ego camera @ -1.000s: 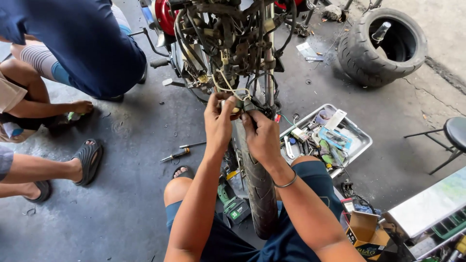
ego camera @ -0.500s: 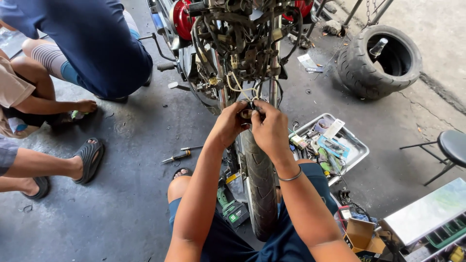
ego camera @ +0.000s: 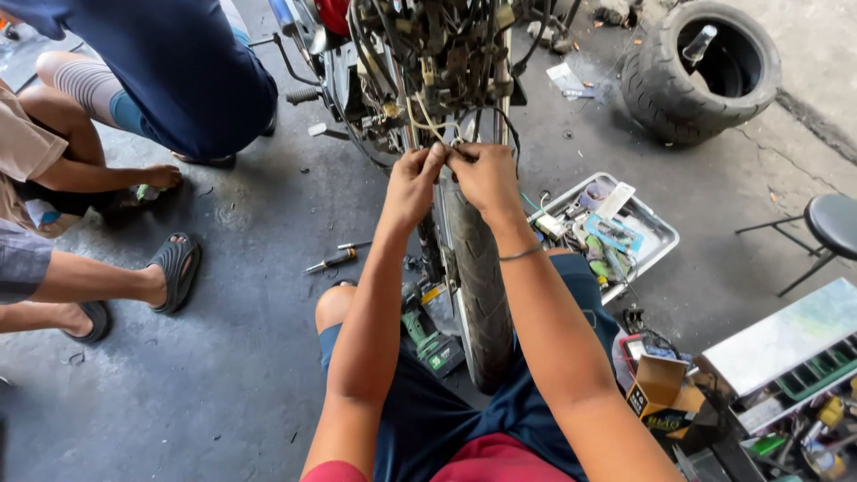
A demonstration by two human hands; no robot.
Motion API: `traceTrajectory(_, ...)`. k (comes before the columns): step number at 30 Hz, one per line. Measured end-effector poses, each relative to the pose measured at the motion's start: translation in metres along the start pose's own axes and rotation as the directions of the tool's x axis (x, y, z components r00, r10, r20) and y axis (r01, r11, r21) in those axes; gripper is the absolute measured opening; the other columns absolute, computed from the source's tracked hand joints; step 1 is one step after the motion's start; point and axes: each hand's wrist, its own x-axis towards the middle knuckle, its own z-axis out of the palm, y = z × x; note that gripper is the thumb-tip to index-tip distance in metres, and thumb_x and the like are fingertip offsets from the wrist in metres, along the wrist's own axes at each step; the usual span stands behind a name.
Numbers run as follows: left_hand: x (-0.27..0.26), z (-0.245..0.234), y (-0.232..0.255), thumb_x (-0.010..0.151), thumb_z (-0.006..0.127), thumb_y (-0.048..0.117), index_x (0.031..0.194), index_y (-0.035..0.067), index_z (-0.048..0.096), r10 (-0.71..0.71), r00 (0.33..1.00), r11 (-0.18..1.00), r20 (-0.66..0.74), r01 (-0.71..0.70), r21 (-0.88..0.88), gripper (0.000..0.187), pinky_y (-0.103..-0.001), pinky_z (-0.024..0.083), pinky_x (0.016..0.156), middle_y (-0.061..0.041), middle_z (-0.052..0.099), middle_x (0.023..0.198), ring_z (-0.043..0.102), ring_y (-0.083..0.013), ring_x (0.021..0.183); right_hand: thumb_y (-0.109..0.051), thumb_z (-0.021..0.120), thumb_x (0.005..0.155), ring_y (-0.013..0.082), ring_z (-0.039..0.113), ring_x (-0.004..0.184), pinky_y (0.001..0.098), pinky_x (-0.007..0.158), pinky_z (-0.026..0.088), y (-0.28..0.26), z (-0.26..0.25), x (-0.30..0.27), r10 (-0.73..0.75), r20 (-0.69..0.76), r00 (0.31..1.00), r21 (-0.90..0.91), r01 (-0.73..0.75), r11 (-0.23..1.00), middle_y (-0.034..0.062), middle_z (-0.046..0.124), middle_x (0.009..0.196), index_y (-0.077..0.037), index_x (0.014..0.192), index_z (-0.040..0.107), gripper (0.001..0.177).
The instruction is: The person is wrapping electrical tape around wires on a motorcycle. They carefully wrap the tape around the wires, ensuring they are securely covered.
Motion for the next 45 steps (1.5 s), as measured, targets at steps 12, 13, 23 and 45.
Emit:
traceTrajectory(12, -0.019, 0.018, 0.03, 0.109, 0.073, 0.041, 0.064, 0.01, 0.067, 0.2, 0.935, 0.975, -0.292, -0.159, 0.157, 0.055, -0.038, 0.051, 0.069, -0.011, 0.064, 0.081, 0.063, -0.0222, 0.071, -0.016, 0.075, 0.1, 0.0424, 0.082, 0.081, 0.0498, 0.065, 0.064, -0.004, 0.035, -0.013, 0.044, -0.314, 0.948, 0.146, 0.002, 0.989, 0.0213, 0.081, 0.08, -0.003, 0.099, 0.086, 0.017)
traceTrajectory(13, -0.02, 0.016, 0.031, 0.109, 0.073, 0.041, 0.064, 0.01, 0.067, 0.194, 0.936, 0.976, -0.293, -0.154, 0.156, 0.055, -0.038, 0.051, 0.069, -0.011, 0.064, 0.081, 0.063, -0.0222, 0.071, -0.016, 0.075, 0.1, 0.0424, 0.082, 0.081, 0.0498, 0.065, 0.064, -0.005, 0.034, -0.013, 0.047, -0.311, 0.949, 0.144, -0.002, 0.99, 0.0213, 0.081, 0.08, -0.003, 0.099, 0.086, 0.017)
traceTrajectory(23, -0.05, -0.043, 0.053, 0.1, 0.074, 0.01, 0.069, 0.012, 0.051, 0.342, 0.885, 0.94, -0.317, -0.315, 0.133, 0.038, -0.034, 0.042, 0.061, -0.007, 0.057, 0.072, 0.051, -0.0165, 0.065, -0.036, 0.091, 0.088, 0.0481, 0.08, 0.082, 0.0608, 0.074, 0.063, 0.033, 0.013, 0.005, -0.144, -0.27, 0.952, -0.28, 0.065, 0.958, 0.0135, 0.08, 0.077, -0.013, 0.087, 0.082, 0.026)
traceTrajectory(45, 0.016, -0.009, 0.066, 0.103, 0.08, 0.016, 0.113, -0.005, 0.082, -0.151, 0.943, 0.946, 0.298, 0.225, -0.233, 0.023, -0.026, 0.047, 0.065, -0.008, 0.066, 0.078, 0.057, -0.0121, 0.069, -0.008, 0.071, 0.112, 0.0216, 0.08, 0.068, 0.0399, 0.061, 0.062, 0.021, -0.012, -0.046, -0.09, 0.105, 0.99, 0.286, 0.056, 0.956, 0.0122, 0.079, 0.077, 0.0, 0.109, 0.079, 0.011)
